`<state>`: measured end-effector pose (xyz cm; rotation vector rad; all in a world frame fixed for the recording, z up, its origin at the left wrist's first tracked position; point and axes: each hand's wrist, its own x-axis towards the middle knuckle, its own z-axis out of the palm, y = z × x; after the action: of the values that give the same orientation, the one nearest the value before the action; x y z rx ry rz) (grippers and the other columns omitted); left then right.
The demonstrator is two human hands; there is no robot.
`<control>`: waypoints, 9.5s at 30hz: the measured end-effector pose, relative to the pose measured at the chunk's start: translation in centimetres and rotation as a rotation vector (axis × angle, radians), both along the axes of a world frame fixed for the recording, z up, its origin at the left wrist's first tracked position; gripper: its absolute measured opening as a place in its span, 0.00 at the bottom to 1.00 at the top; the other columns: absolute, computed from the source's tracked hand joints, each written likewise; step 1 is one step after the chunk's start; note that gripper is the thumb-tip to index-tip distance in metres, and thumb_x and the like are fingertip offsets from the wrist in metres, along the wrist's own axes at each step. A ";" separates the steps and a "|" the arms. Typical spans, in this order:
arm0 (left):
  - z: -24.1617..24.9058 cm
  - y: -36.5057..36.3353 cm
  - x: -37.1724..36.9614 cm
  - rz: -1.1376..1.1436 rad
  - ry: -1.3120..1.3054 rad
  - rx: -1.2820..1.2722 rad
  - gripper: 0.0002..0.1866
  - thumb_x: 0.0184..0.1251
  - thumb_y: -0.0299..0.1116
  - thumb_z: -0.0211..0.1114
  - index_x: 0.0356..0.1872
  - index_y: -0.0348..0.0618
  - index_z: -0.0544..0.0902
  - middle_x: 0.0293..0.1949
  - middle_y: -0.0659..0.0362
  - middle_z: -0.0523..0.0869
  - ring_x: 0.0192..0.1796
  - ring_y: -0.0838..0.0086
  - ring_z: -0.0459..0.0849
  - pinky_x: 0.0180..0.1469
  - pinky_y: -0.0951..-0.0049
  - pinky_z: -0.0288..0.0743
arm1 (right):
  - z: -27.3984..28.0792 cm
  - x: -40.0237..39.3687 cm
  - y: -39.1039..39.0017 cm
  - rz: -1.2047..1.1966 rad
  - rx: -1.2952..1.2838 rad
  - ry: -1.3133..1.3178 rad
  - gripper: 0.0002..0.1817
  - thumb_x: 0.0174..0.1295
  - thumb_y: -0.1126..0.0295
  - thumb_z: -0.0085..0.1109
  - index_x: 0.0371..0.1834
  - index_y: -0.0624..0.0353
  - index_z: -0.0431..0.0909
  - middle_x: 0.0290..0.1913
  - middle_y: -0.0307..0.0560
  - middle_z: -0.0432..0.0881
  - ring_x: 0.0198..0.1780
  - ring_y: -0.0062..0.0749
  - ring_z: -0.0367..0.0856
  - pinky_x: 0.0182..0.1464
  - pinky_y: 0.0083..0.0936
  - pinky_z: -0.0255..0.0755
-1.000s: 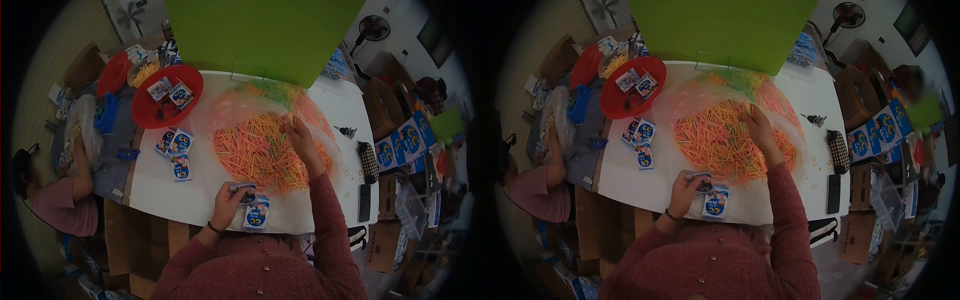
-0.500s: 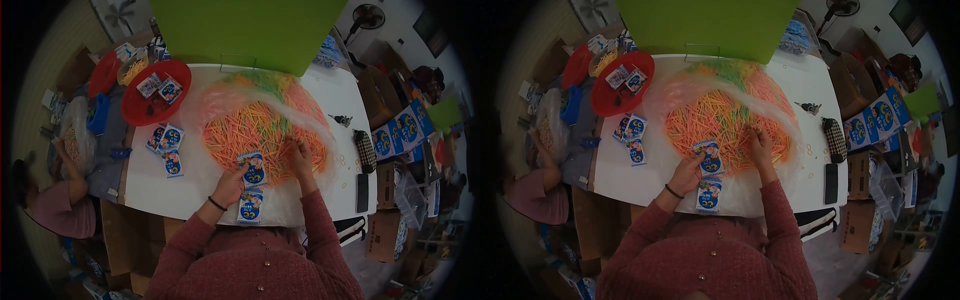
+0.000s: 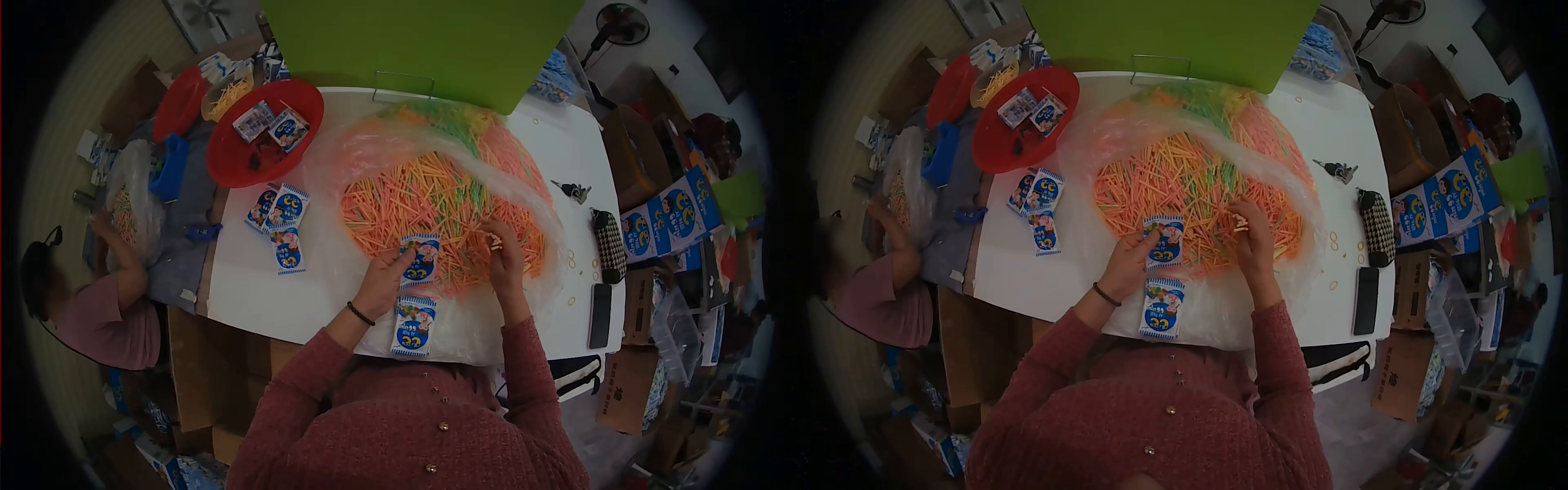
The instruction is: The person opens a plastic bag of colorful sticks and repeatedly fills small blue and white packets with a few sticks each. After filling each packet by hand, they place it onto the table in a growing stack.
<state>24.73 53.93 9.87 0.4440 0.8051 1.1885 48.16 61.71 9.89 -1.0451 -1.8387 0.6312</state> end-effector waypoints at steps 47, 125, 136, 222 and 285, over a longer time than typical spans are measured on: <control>2.4 1.1 -1.4 0.086 0.590 0.699 0.17 0.66 0.18 0.61 0.56 0.36 0.76 0.50 0.57 0.81 0.51 0.75 0.82 0.54 0.74 0.77 | 7.0 -5.4 -2.4 0.234 0.149 -0.210 0.10 0.54 0.74 0.68 0.39 0.55 0.80 0.38 0.40 0.83 0.41 0.36 0.78 0.52 0.34 0.63; -0.3 -0.5 -0.4 0.059 0.081 0.050 0.10 0.70 0.25 0.61 0.49 0.34 0.83 0.44 0.57 0.88 0.46 0.76 0.86 0.49 0.75 0.80 | -2.0 0.5 1.5 0.213 -0.918 1.007 0.11 0.74 0.71 0.45 0.51 0.64 0.73 0.44 0.46 0.79 0.47 0.31 0.79 0.52 0.29 0.75; -0.6 -0.7 -0.6 0.044 0.024 -0.017 0.10 0.69 0.27 0.63 0.48 0.35 0.83 0.43 0.58 0.88 0.43 0.77 0.86 0.47 0.78 0.80 | -2.5 0.1 3.3 0.117 -1.176 1.472 0.11 0.76 0.62 0.44 0.46 0.59 0.71 0.41 0.42 0.79 0.41 0.31 0.78 0.45 0.34 0.77; 1.9 2.3 -1.2 -0.002 0.598 0.673 0.26 0.64 0.17 0.63 0.64 0.39 0.72 0.57 0.57 0.78 0.59 0.74 0.78 0.57 0.73 0.77 | 6.0 -5.4 -1.7 0.146 0.117 -0.170 0.09 0.56 0.76 0.66 0.39 0.55 0.80 0.35 0.42 0.81 0.40 0.37 0.78 0.49 0.32 0.65; 0.0 -1.6 -0.2 0.010 -0.078 0.022 0.12 0.76 0.31 0.55 0.53 0.35 0.80 0.47 0.57 0.87 0.48 0.73 0.86 0.53 0.71 0.81 | 1.1 1.4 -0.1 -0.033 -0.748 1.040 0.13 0.77 0.65 0.43 0.42 0.61 0.76 0.42 0.41 0.80 0.45 0.25 0.76 0.55 0.27 0.69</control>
<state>24.49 52.31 9.86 0.4091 0.7284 1.2172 49.54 61.64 11.01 -0.8969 -0.6598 1.5498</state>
